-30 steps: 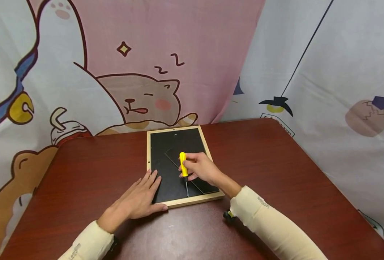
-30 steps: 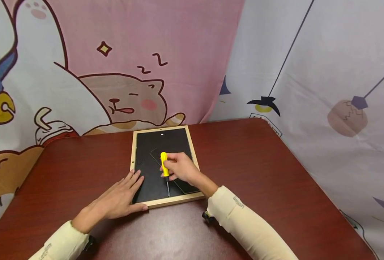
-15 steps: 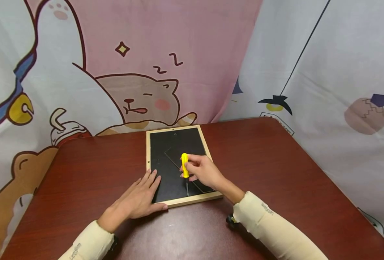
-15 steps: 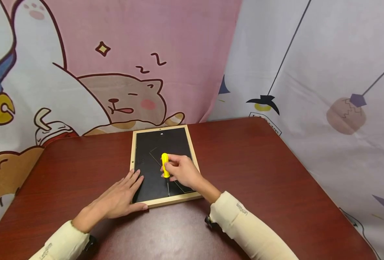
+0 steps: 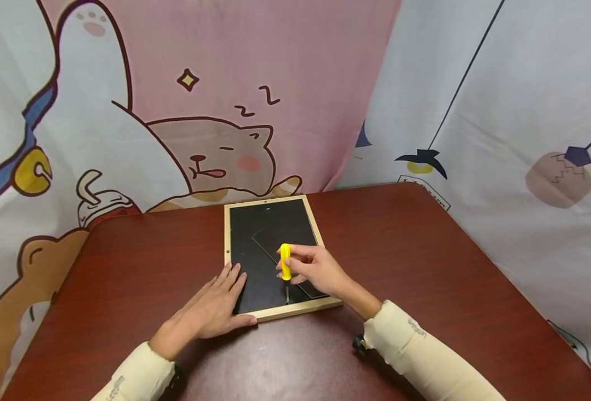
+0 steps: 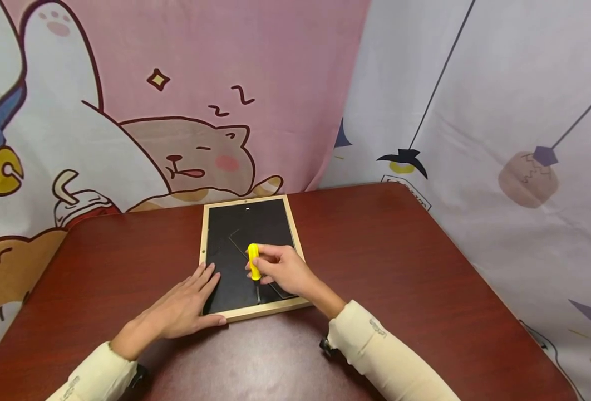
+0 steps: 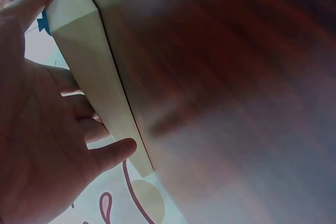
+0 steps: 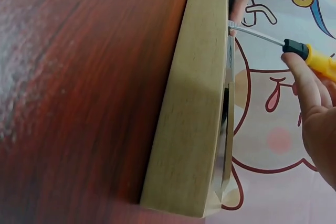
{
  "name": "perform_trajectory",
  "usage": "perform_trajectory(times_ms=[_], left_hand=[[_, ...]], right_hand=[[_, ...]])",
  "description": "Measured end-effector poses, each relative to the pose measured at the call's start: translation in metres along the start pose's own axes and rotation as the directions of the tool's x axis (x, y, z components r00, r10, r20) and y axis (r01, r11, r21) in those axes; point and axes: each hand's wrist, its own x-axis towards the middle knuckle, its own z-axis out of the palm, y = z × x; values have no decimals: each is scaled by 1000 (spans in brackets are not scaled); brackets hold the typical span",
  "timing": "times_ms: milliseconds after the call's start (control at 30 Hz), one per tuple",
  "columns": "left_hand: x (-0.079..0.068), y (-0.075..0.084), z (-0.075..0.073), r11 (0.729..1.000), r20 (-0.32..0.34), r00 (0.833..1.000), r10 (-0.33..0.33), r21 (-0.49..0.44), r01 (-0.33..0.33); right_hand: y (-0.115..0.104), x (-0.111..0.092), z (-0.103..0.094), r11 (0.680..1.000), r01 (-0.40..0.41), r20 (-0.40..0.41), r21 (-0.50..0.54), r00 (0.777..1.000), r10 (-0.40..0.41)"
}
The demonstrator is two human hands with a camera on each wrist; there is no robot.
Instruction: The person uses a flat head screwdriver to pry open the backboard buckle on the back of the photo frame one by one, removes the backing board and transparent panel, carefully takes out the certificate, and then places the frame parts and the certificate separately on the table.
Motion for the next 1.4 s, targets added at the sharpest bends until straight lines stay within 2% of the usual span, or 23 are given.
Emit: perform_trajectory(times_ms=[267,433,600,700,833,933,1100,1400], left_hand=[[0,0,2,1000,-3,1000,7,-6,-7],[0,-1,2,1000,-20,1000,19,-7,-19],[0,0,1,1000,-12,1000,3,-13,-3],[-1,0,2,1000,-12,1000,2,-9,-2],[-1,0,2,1000,-13,1000,0,-7,0],[-1,0,2,1000,-11,1000,-5,-8,5],[-1,0,1,1000,-14,1000,-1,-6,1],[-1,0,1,1000,-9,1000,-12,0,12]], right_hand=[[2,-9,3,996,85,12,-13,996,-85],[4,-16,6,984,174,10,-29,985,-174],[5,-20,8,969,244,13,-46,970,-244],[7,-24,9,952,299,20,-71,954,-298],[5,-27,14,907,401,35,-126,916,-400],[-6,-30,17,870,467,55,-159,884,-465],[-20,-33,20,856,490,60,-161,871,-488],[7,-29,21,810,554,81,-192,831,-550]])
